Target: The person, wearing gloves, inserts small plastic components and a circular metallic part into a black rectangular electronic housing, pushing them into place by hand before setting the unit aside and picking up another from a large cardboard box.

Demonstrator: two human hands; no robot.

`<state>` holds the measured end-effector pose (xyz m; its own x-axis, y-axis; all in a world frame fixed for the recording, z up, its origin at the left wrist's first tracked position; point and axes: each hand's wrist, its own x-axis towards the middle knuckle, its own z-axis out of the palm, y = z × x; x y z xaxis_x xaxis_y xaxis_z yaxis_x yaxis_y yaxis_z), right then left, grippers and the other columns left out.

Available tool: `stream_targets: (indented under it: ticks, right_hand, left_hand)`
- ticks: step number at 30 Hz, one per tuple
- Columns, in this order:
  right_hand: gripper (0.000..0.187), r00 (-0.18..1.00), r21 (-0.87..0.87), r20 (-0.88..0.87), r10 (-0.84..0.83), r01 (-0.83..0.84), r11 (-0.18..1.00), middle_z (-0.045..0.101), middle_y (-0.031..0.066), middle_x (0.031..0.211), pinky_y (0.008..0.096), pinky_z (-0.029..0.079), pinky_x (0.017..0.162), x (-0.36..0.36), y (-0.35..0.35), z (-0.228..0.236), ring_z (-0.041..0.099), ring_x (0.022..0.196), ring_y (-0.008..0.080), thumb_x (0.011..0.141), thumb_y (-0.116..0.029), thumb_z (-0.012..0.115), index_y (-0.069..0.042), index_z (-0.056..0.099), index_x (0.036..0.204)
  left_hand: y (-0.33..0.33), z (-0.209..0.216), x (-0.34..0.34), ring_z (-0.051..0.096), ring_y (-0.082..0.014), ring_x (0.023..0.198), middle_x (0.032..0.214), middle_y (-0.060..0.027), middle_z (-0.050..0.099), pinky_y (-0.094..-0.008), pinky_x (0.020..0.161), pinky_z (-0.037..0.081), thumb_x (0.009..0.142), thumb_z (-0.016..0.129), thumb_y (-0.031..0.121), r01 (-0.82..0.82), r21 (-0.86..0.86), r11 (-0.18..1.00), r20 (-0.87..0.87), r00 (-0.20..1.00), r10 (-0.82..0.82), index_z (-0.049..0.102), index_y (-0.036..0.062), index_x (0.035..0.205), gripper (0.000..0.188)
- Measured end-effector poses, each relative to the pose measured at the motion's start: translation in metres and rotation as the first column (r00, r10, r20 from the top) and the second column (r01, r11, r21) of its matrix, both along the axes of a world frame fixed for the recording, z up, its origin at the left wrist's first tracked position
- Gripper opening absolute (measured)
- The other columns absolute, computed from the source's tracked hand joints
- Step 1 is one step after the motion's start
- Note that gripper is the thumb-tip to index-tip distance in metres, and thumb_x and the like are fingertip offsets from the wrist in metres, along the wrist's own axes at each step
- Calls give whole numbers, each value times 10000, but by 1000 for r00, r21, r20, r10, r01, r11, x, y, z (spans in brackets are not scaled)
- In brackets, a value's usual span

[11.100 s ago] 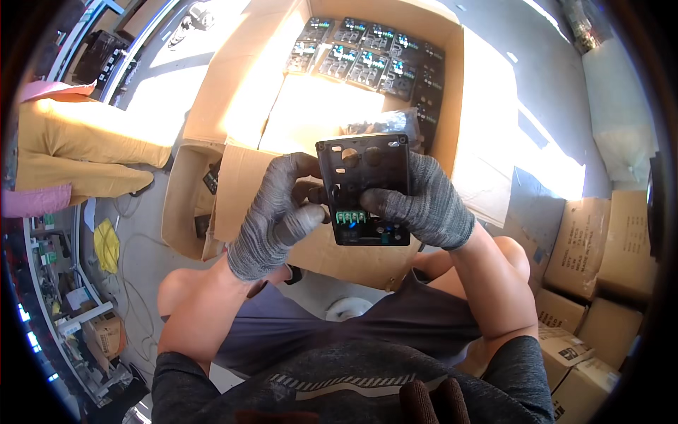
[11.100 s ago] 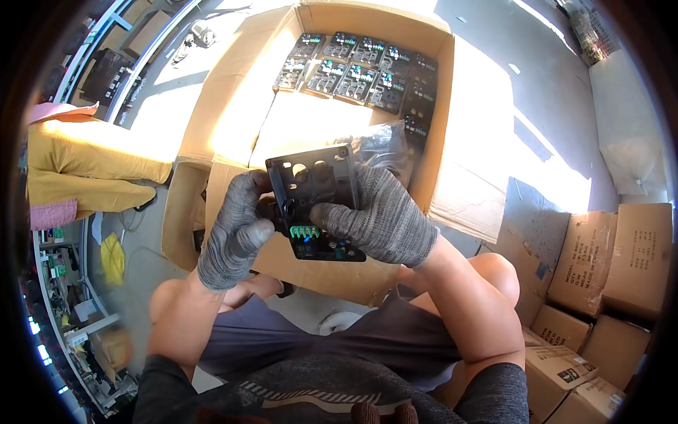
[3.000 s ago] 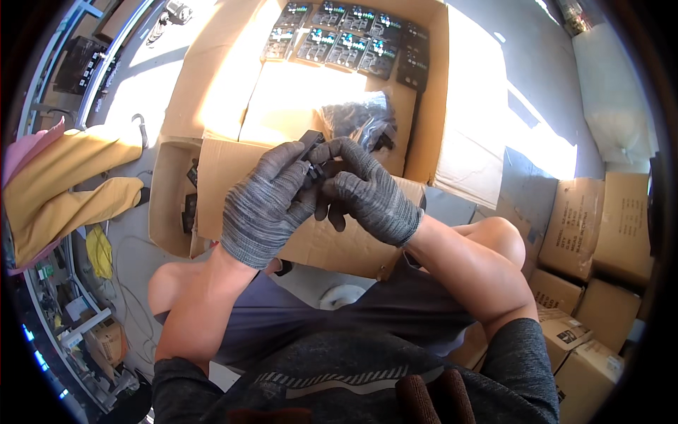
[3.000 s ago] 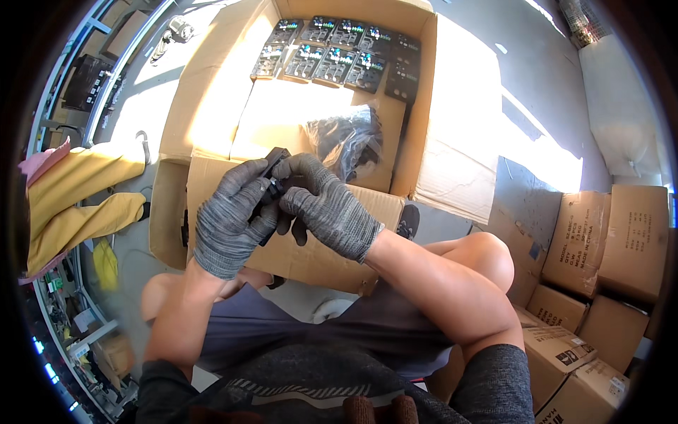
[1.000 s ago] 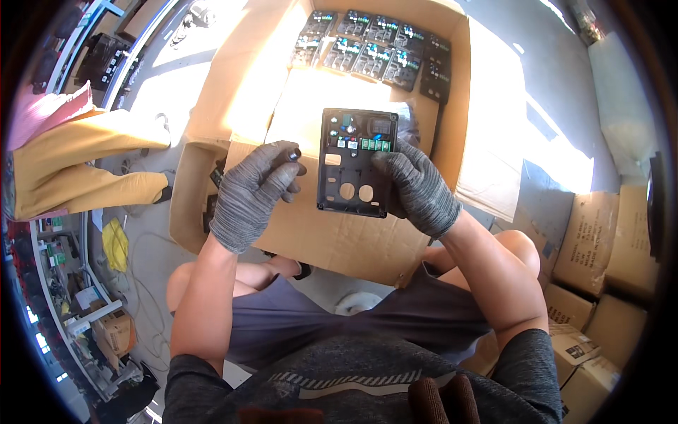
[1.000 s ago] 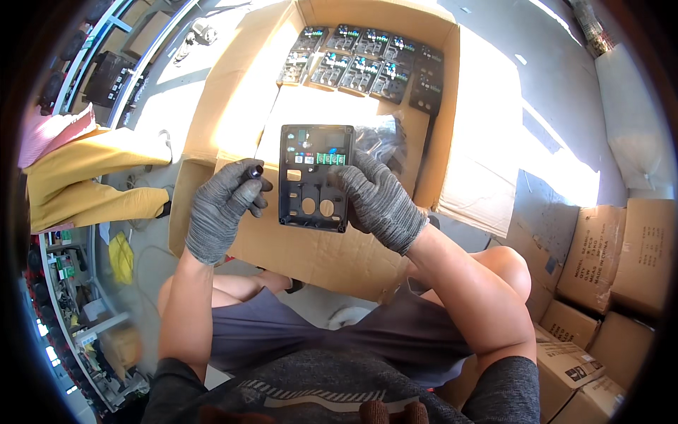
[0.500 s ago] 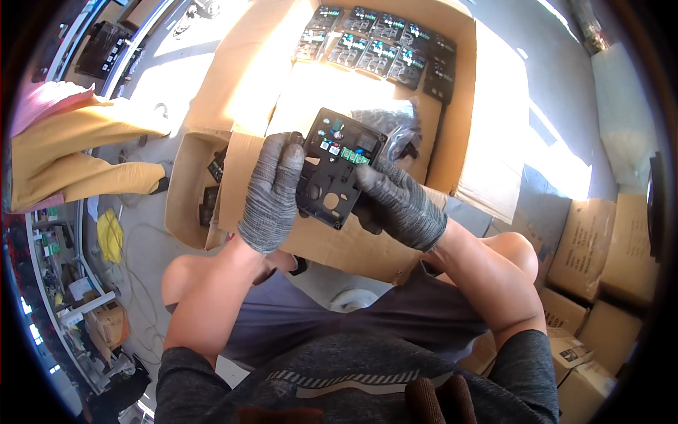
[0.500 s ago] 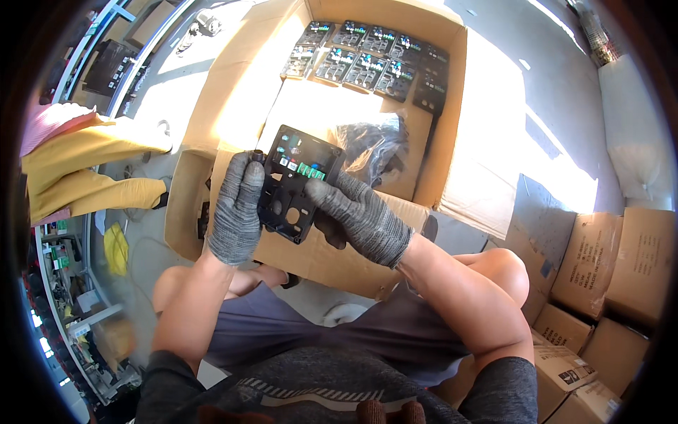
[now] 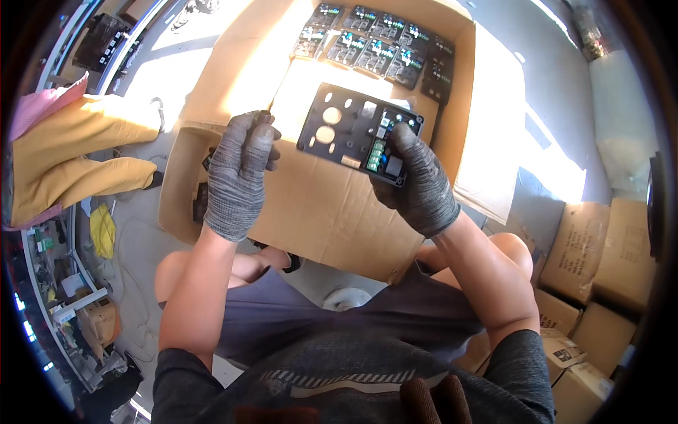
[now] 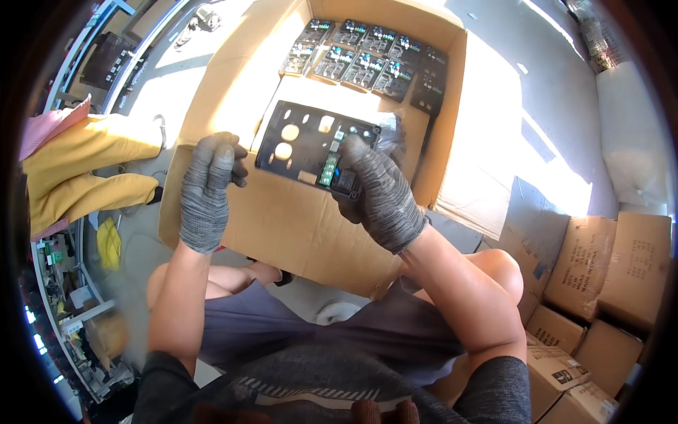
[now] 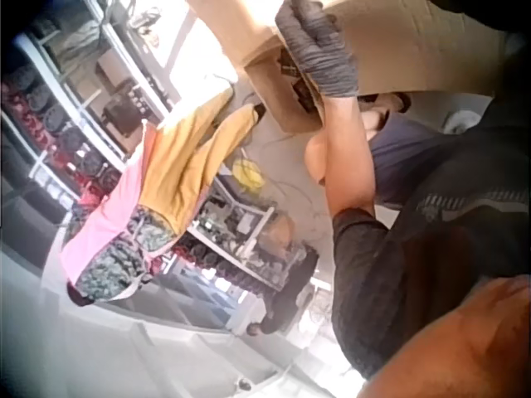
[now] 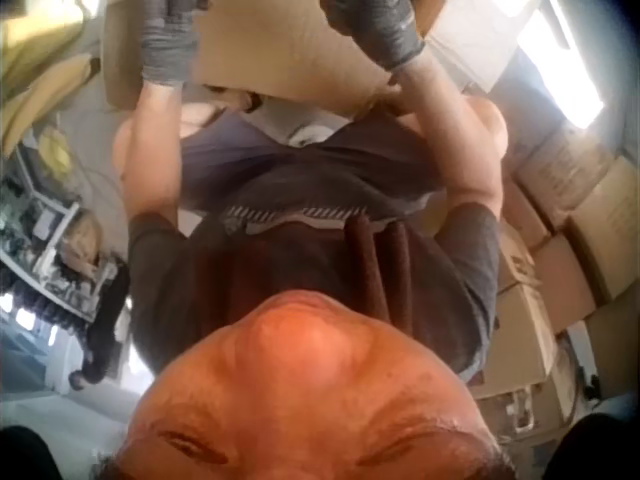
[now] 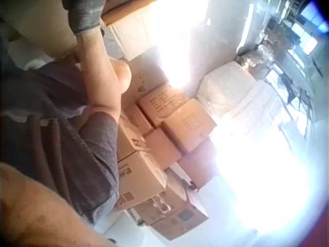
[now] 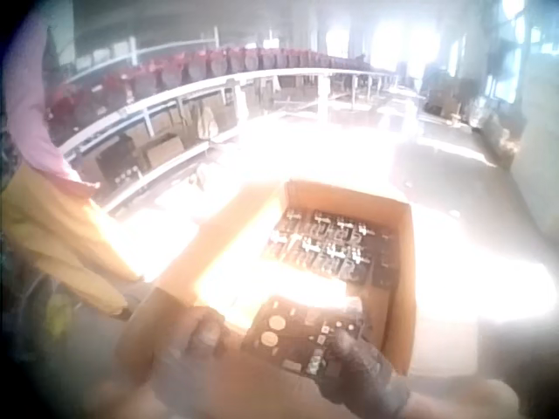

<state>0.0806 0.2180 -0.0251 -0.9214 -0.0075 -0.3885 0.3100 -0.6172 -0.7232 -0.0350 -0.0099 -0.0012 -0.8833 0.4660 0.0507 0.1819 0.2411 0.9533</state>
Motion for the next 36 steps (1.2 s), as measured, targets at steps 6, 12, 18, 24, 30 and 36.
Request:
stream_targets:
  ticks: [6, 12, 18, 24, 30, 36]
  right_hand:
    - [549, 983, 67, -60, -175, 179, 982, 607, 36, 912, 228, 380, 490, -4, -20, 5, 516, 614, 83, 950, -547, 598, -82, 526, 1232]
    - [491, 967, 341, -248, -56, 141, 929, 617, 6, 844, 201, 397, 537, 1, -21, 5, 504, 650, 49, 983, -408, 629, -67, 534, 1325]
    - [499, 965, 366, -262, 19, 81, 927, 619, -4, 882, 197, 432, 569, 4, -23, 5, 528, 705, 45, 972, -358, 664, -83, 513, 1361]
    - [462, 975, 291, -214, 57, 8, 957, 620, 14, 893, 209, 456, 562, 6, -28, -4, 555, 720, 63, 966, -354, 672, -83, 535, 1315]
    - [472, 985, 233, -165, 39, 0, 972, 607, 41, 919, 224, 476, 581, 7, -38, -5, 570, 746, 87, 957, -344, 684, -65, 528, 1304]
    - [394, 964, 267, -267, -5, 79, 961, 589, 85, 1002, 285, 523, 722, 4, -3, -18, 579, 816, 142, 933, -52, 564, -49, 486, 1319]
  left_hand:
    - [10, -3, 24, 601, -118, 739, 858, -69, 627, -266, 668, 517, 1027, 567, 191, 242, 107, 964, 390, 882, -264, 601, -40, 1114, 249]
    - [11, 0, 21, 603, -121, 741, 849, -62, 629, -272, 697, 510, 1019, 581, 179, 282, 104, 954, 413, 860, -299, 619, -33, 1096, 228]
    - [4, -5, 19, 599, -113, 717, 853, -53, 615, -257, 660, 491, 1020, 582, 230, 266, 218, 939, 496, 798, -341, 634, -10, 1136, 272]
    - [9, -1, 25, 575, -112, 707, 845, -53, 606, -250, 669, 485, 1026, 568, 325, 119, 334, 935, 626, 713, -315, 587, -11, 1195, 377]
    - [14, -11, 28, 552, -104, 739, 898, -41, 583, -262, 676, 491, 1032, 549, 362, 162, 323, 933, 471, 827, -306, 515, 14, 1319, 453]
    - [10, -13, 18, 531, -108, 776, 974, -31, 560, -285, 695, 506, 1026, 568, 335, 183, 324, 928, 342, 892, -295, 485, 29, 1372, 470]
